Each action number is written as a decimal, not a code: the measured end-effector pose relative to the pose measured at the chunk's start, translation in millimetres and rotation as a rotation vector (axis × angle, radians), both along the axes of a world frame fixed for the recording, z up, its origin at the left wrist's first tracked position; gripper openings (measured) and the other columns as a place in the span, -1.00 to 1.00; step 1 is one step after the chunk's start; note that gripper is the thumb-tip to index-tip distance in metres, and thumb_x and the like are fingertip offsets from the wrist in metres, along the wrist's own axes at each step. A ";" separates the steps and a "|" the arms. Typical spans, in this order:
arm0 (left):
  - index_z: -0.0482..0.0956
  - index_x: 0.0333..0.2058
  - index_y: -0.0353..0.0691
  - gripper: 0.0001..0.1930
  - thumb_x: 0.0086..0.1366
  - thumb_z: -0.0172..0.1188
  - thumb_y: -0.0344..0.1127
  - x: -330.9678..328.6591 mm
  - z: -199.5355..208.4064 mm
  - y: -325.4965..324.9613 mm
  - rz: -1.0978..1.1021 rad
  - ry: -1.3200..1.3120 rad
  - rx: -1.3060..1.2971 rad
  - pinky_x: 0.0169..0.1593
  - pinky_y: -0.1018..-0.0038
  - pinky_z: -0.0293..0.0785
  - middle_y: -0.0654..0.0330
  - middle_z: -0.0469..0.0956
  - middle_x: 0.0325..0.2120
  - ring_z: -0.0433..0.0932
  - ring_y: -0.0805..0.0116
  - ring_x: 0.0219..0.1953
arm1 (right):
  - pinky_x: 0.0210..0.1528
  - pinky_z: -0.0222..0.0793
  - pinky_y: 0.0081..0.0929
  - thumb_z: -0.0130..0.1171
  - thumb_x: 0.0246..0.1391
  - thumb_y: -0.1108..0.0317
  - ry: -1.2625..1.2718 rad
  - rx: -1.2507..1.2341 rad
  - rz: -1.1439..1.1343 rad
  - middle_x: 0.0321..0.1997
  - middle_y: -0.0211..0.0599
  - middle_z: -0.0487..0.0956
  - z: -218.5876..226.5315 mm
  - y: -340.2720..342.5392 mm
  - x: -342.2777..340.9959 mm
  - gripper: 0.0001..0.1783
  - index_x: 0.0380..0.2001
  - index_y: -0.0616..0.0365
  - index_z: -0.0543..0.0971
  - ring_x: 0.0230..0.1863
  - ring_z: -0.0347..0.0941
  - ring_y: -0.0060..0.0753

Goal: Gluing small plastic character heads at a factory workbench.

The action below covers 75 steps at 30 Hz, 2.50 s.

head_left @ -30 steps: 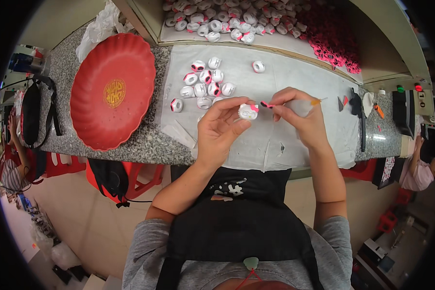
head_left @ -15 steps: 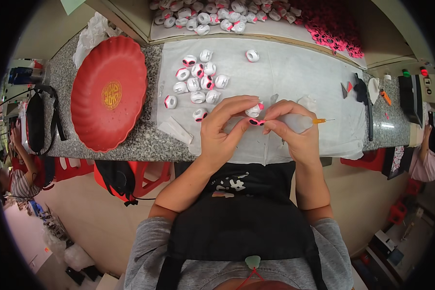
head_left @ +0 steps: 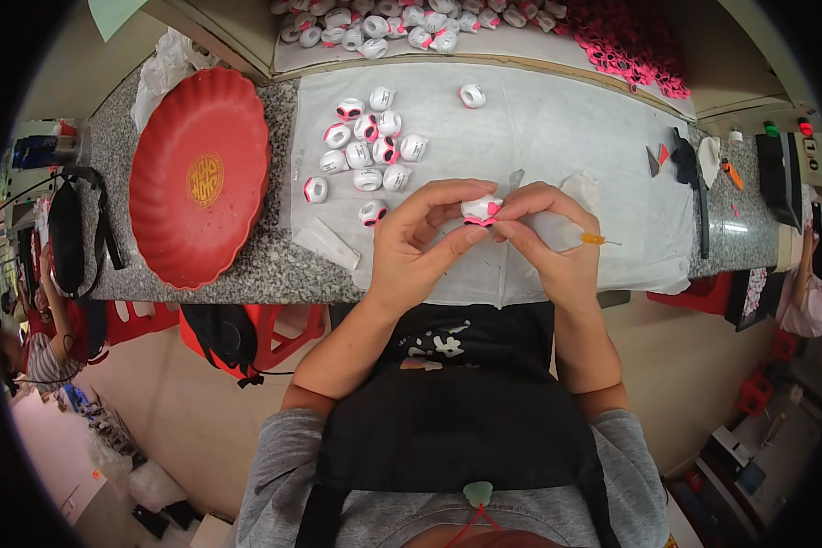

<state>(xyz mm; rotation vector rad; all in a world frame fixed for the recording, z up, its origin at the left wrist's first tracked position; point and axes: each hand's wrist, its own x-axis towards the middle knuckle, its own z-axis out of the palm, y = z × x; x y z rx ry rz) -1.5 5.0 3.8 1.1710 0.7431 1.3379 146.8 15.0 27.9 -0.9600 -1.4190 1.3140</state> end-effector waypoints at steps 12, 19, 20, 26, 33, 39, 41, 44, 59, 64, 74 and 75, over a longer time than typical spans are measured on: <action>0.39 -0.30 -0.36 -0.71 -0.10 0.09 -0.62 -5.0 1.3 -0.5 -0.105 -0.222 -0.132 -0.17 0.56 0.31 0.09 0.37 -0.29 0.36 0.37 -0.22 | -0.54 0.25 -0.71 0.09 -0.28 0.57 0.103 -0.117 0.016 -0.56 -0.35 0.36 -4.7 -5.9 -6.5 -0.71 -0.36 0.31 0.37 -0.56 0.30 -0.59; 0.43 -0.35 -0.35 -0.74 -0.11 0.10 -0.62 -6.3 -1.4 0.3 -0.158 -0.221 -0.125 -0.27 0.58 0.36 0.11 0.38 -0.33 0.37 0.40 -0.28 | -0.53 0.28 -0.72 0.08 -0.24 0.58 0.216 -0.231 0.058 -0.42 -0.32 0.44 -7.8 -9.5 -4.9 -0.71 -0.32 0.29 0.41 -0.47 0.34 -0.60; 0.43 -0.35 -0.35 -0.75 -0.10 0.09 -0.62 -5.9 -0.3 0.3 -0.182 -0.254 -0.176 -0.27 0.58 0.36 0.11 0.38 -0.32 0.37 0.40 -0.27 | -0.51 0.29 -0.71 0.08 -0.25 0.59 0.259 -0.252 0.061 -0.41 -0.30 0.44 -10.3 -9.2 -3.7 -0.72 -0.33 0.30 0.41 -0.46 0.34 -0.59; 0.42 -0.33 -0.37 -0.76 -0.07 0.06 -0.61 -4.8 -1.2 -1.8 -0.182 -0.206 -0.127 -0.27 0.56 0.38 0.08 0.37 -0.29 0.37 0.37 -0.25 | -0.51 0.34 -0.60 0.10 -0.29 0.60 0.285 -0.229 0.051 -0.40 -0.14 0.42 -8.2 -11.6 -5.2 -0.71 -0.37 0.34 0.36 -0.49 0.38 -0.45; 0.41 -0.32 -0.38 -0.77 -0.04 0.04 -0.59 -2.7 -1.4 -2.7 -0.197 -0.228 -0.072 -0.23 0.55 0.35 0.07 0.36 -0.29 0.35 0.36 -0.23 | -0.49 0.35 -0.58 0.14 -0.28 0.53 0.198 -0.089 -0.042 -0.40 -0.12 0.42 -13.8 -19.9 -7.2 -0.71 -0.38 0.37 0.37 -0.48 0.38 -0.40; 0.41 -0.34 -0.36 -0.80 -0.04 0.05 -0.56 -3.4 -3.6 -2.6 -0.144 -0.158 0.004 -0.12 0.46 0.27 0.08 0.39 -0.33 0.36 0.34 -0.25 | -0.37 0.27 -0.71 0.15 -0.28 0.53 0.200 -0.103 -0.071 -0.40 -0.27 0.45 -13.1 -21.7 -8.8 -0.72 -0.37 0.31 0.44 -0.42 0.35 -0.60; 0.41 -0.35 -0.34 -0.80 -0.04 0.06 -0.54 -2.1 -3.8 -1.3 -0.109 -0.101 0.090 0.00 0.36 0.11 0.11 0.41 -0.36 0.37 0.36 -0.26 | -0.38 0.27 -0.71 0.15 -0.27 0.53 0.223 -0.110 -0.073 -0.40 -0.26 0.45 -10.6 -21.5 -10.9 -0.73 -0.37 0.31 0.43 -0.43 0.36 -0.59; 0.41 -0.36 -0.32 -0.81 -0.04 0.07 -0.52 -0.8 -1.3 -2.1 -0.097 -0.145 0.056 0.07 0.30 -0.04 0.13 0.42 -0.37 0.37 0.37 -0.27 | -0.41 0.28 -0.70 0.14 -0.26 0.54 0.241 -0.115 -0.072 -0.40 -0.24 0.45 -9.5 -20.8 -12.2 -0.73 -0.37 0.32 0.43 -0.46 0.36 -0.58; 0.36 -0.24 -0.38 -0.75 0.04 0.01 -0.49 -0.5 6.2 -5.3 -0.059 -0.123 -0.144 -0.18 0.59 0.27 0.14 0.40 -0.29 0.36 0.48 -0.25 | -0.45 0.31 -0.67 0.05 -0.23 0.62 0.254 -0.196 -0.056 -0.49 -0.27 0.43 -4.2 -12.6 -12.4 -0.69 -0.29 0.34 0.38 -0.48 0.35 -0.57; 0.37 -0.26 -0.37 -0.76 0.02 0.02 -0.50 1.1 3.5 -7.1 -0.007 -0.089 -0.097 -0.14 0.57 0.23 0.16 0.40 -0.31 0.34 0.46 -0.22 | -0.45 0.34 -0.65 0.02 -0.22 0.62 0.287 -0.197 -0.079 -0.48 -0.27 0.43 -4.5 -13.3 -15.8 -0.70 -0.29 0.34 0.37 -0.47 0.35 -0.57; 0.38 -0.27 -0.36 -0.76 0.01 0.03 -0.52 0.9 2.7 -6.2 0.029 -0.082 -0.116 -0.09 0.54 0.19 0.17 0.40 -0.32 0.34 0.45 -0.21 | -0.49 0.32 -0.58 0.01 -0.24 0.54 0.342 -0.269 -0.087 -0.36 -0.12 0.40 -9.5 -12.1 -20.4 -0.72 -0.33 0.33 0.34 -0.49 0.34 -0.46; 0.38 -0.27 -0.36 -0.76 0.01 0.03 -0.52 0.6 3.1 -6.3 0.029 -0.083 -0.116 -0.09 0.54 0.19 0.17 0.40 -0.32 0.34 0.45 -0.21 | -0.50 0.31 -0.58 0.01 -0.24 0.53 0.372 -0.273 -0.085 -0.38 -0.13 0.40 -10.2 -12.0 -20.8 -0.72 -0.34 0.33 0.34 -0.51 0.33 -0.47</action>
